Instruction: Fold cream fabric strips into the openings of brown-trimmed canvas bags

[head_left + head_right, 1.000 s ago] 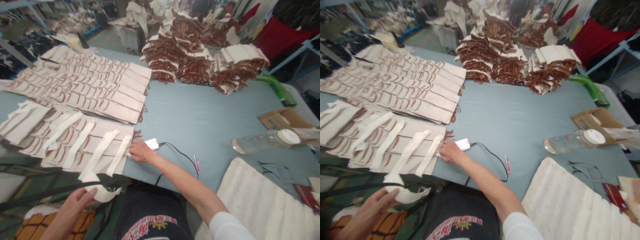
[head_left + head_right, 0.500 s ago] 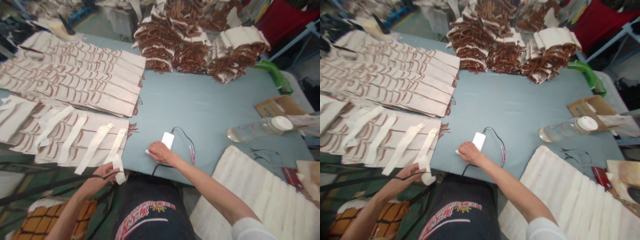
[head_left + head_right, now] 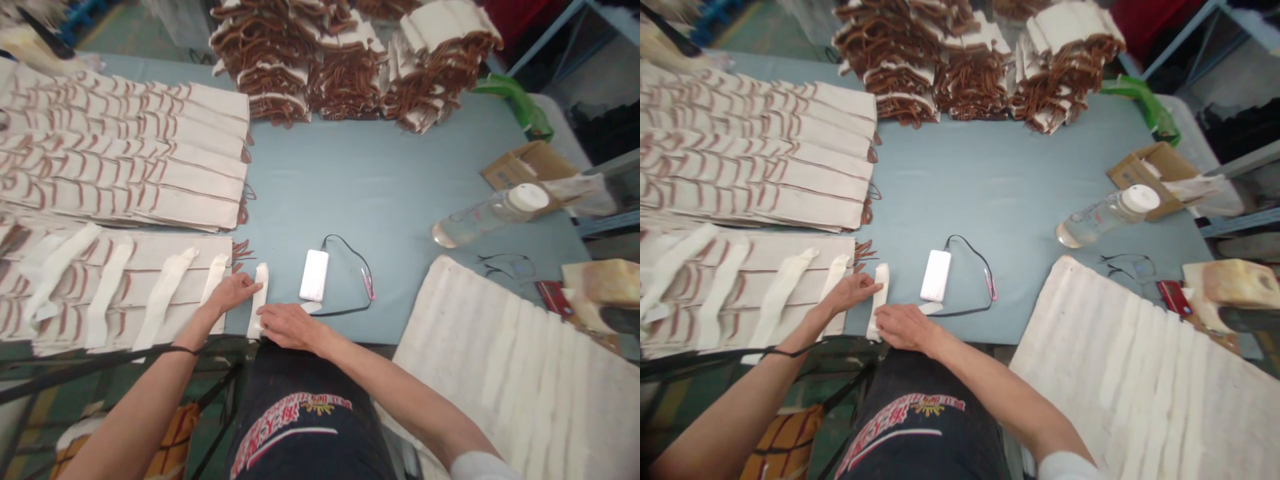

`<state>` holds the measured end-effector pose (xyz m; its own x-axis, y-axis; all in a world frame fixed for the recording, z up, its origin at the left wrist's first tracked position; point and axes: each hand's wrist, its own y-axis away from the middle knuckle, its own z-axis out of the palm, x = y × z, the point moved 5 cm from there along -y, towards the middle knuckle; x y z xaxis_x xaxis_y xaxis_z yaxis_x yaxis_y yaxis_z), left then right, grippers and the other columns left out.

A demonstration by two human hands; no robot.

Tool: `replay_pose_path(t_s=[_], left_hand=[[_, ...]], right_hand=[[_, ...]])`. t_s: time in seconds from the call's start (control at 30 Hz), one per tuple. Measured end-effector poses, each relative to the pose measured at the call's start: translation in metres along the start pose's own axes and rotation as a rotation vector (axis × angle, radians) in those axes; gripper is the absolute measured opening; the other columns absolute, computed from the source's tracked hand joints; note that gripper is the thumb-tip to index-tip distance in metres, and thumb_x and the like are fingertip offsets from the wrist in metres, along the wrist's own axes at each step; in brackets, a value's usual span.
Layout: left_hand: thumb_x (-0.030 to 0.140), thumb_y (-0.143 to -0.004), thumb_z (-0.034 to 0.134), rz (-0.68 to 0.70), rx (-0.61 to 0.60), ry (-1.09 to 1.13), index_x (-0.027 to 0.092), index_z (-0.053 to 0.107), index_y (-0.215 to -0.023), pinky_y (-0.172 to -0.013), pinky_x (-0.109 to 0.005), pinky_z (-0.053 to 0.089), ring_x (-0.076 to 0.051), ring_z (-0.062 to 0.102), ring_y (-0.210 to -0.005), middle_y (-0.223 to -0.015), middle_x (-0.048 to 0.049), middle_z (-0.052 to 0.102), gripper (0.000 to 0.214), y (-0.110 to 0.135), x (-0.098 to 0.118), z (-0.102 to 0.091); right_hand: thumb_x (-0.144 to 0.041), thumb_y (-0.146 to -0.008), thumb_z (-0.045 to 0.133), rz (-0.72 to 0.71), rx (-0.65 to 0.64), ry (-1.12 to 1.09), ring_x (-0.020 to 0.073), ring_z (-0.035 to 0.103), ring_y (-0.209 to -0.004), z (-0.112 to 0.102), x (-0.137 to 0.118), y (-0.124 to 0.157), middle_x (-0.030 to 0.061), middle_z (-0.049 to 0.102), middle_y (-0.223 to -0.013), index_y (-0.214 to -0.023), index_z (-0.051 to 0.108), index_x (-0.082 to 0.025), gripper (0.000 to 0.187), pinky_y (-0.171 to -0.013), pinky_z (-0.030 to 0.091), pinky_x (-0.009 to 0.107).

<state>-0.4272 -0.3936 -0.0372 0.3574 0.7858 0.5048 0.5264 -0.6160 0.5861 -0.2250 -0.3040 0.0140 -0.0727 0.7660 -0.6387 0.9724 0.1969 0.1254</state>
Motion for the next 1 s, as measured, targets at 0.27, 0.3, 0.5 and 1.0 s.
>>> replay_pose_path(t_s=[0.27, 0.3, 0.5, 1.0], left_hand=[[0.049, -0.105, 0.074, -0.056, -0.003, -0.064, 0.015, 0.073, -0.110, -0.086, -0.041, 0.066, -0.021, 0.074, -0.094, -0.107, -0.0055, 0.075, 0.034, -0.014, -0.005, -0.002], [0.049, -0.105, 0.074, -0.067, -0.013, -0.047, 0.015, 0.073, -0.111, -0.084, -0.040, 0.066, -0.021, 0.073, -0.093, -0.106, -0.0053, 0.075, 0.034, -0.015, -0.006, -0.002], [0.045, -0.107, 0.073, -0.162, -0.212, 0.107, 0.015, 0.072, -0.111, -0.067, -0.029, 0.061, -0.014, 0.067, -0.074, -0.096, -0.0022, 0.072, 0.030, -0.028, -0.005, -0.004], [0.042, -0.105, 0.076, -0.185, -0.288, 0.263, 0.015, 0.072, -0.112, -0.068, -0.030, 0.062, -0.015, 0.069, -0.077, -0.099, -0.0027, 0.073, 0.028, -0.046, 0.025, -0.032]], right_hand=[[-0.014, -0.110, 0.052, 0.136, -0.023, 0.081, 0.0292, 0.075, -0.110, 0.015, -0.005, -0.038, 0.0183, 0.073, -0.137, -0.123, 0.068, -0.011, 0.021, -0.088, 0.063, 0.040], [-0.012, -0.110, 0.051, 0.154, -0.023, 0.086, 0.0288, 0.076, -0.109, 0.016, -0.005, -0.039, 0.0183, 0.072, -0.138, -0.124, 0.067, -0.012, 0.022, -0.087, 0.064, 0.040], [-0.011, -0.108, 0.053, 0.216, -0.044, 0.099, 0.0255, 0.079, -0.101, 0.012, -0.008, -0.036, 0.0171, 0.073, -0.140, -0.123, 0.069, -0.013, 0.022, -0.084, 0.065, 0.037], [-0.020, -0.112, 0.064, 0.339, -0.082, 0.028, 0.0206, 0.077, -0.104, 0.011, -0.011, -0.039, 0.0106, 0.074, -0.138, -0.125, 0.073, -0.014, 0.017, -0.089, 0.068, 0.039]])
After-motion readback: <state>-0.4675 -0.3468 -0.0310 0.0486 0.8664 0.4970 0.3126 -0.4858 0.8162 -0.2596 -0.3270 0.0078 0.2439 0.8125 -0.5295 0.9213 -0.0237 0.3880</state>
